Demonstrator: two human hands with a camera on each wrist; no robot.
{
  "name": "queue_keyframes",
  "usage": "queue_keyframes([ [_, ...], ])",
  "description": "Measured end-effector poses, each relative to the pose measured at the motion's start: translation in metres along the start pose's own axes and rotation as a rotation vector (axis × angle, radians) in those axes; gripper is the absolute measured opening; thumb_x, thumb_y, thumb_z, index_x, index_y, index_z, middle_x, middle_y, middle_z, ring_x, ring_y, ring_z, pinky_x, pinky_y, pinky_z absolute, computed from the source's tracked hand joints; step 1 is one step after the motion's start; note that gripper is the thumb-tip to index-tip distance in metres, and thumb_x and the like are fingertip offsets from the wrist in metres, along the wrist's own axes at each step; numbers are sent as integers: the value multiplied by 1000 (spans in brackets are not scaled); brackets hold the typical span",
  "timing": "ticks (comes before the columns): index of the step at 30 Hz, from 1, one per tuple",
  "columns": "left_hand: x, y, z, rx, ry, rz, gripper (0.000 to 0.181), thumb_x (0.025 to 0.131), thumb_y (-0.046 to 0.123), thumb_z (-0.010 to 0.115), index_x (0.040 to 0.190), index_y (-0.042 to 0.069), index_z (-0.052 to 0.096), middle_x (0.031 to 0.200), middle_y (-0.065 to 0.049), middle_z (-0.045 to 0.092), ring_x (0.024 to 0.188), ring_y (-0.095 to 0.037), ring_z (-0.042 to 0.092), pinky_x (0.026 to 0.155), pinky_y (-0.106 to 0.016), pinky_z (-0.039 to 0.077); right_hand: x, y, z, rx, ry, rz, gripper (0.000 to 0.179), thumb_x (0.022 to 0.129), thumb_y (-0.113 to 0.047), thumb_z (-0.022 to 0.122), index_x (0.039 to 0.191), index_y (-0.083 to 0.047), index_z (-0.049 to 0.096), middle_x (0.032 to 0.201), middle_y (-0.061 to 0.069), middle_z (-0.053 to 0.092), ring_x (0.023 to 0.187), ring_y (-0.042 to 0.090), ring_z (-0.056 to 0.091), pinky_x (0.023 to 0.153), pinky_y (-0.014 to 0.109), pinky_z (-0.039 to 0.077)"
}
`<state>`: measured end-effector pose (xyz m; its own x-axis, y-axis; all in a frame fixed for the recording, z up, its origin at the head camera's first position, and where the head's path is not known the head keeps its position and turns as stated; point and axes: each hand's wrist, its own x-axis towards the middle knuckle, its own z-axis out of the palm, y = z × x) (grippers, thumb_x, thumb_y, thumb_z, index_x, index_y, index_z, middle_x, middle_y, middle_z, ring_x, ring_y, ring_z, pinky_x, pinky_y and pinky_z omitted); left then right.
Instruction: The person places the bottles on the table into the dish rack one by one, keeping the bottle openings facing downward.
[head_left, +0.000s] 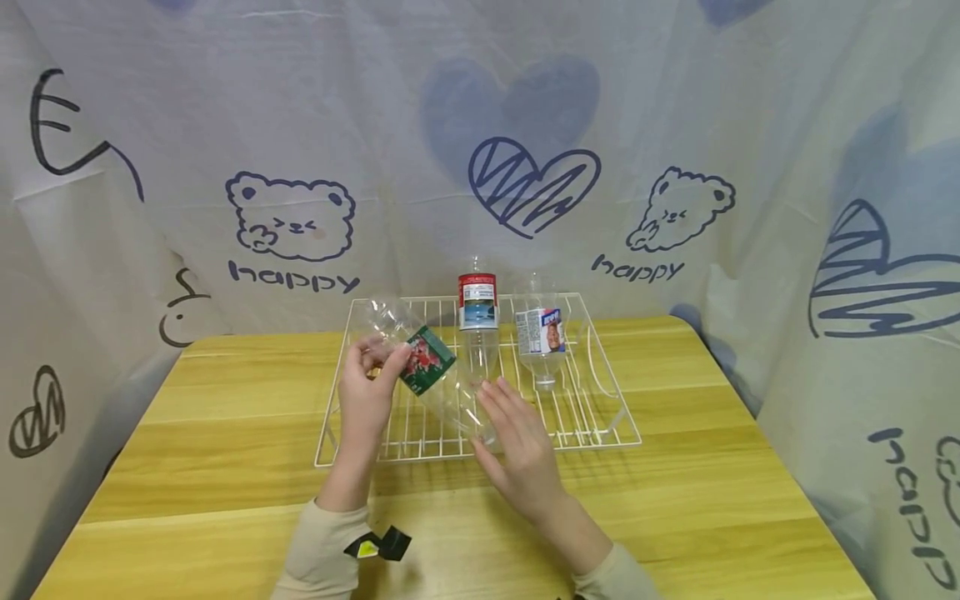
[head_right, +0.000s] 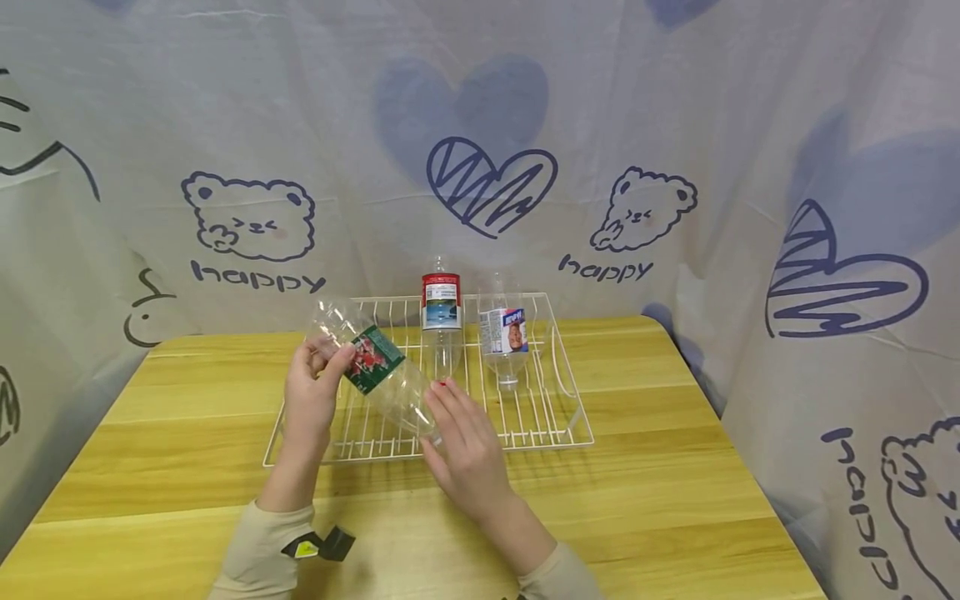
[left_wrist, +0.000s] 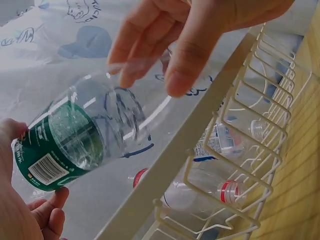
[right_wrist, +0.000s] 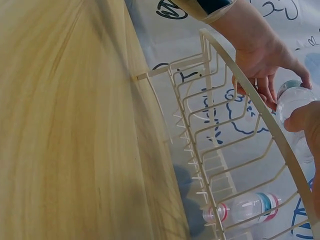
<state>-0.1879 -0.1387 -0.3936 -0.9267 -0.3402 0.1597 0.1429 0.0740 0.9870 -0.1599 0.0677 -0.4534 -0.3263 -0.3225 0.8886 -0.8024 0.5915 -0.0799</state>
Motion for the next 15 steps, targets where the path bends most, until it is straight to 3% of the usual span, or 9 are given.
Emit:
queue_keyframes([
  [3, 0, 1, -2, -3, 15, 9, 50, 87, 28, 70, 126, 5, 48, 91, 7, 61, 89, -9, 49, 74, -21, 41, 0, 2, -2, 10, -8, 3, 60, 73, -13, 75, 127, 7, 57, 130, 21, 61, 127, 35, 54, 114, 37, 36],
  [7, 2, 2, -7, 39, 70, 50, 52, 86, 28, 71, 127, 6, 48, 98, 0, 63, 89, -9, 48, 75, -22, 39, -1, 6, -5, 26, 31, -3, 56, 77, -18, 75, 124, 7, 59, 126, 22, 63, 120, 37, 58, 112, 36, 39],
  [11, 5, 2, -15, 86, 134, 109, 58, 85, 29, 73, 130, 5, 47, 105, -9, 62, 92, -9, 47, 81, -26, 37, 0, 13, -10, 18, 85, -13, 49, 84, -22, 72, 120, 8, 61, 121, 22, 65, 118, 38, 59, 112, 35, 39],
  [15, 9, 1, -20, 139, 210, 194, 64, 80, 29, 77, 130, 2, 46, 103, -8, 59, 92, -10, 46, 85, -28, 36, 0, 21, -16, 1, 109, 6, 47, 89, -27, 68, 119, 8, 62, 120, 22, 65, 122, 36, 57, 112, 35, 39],
])
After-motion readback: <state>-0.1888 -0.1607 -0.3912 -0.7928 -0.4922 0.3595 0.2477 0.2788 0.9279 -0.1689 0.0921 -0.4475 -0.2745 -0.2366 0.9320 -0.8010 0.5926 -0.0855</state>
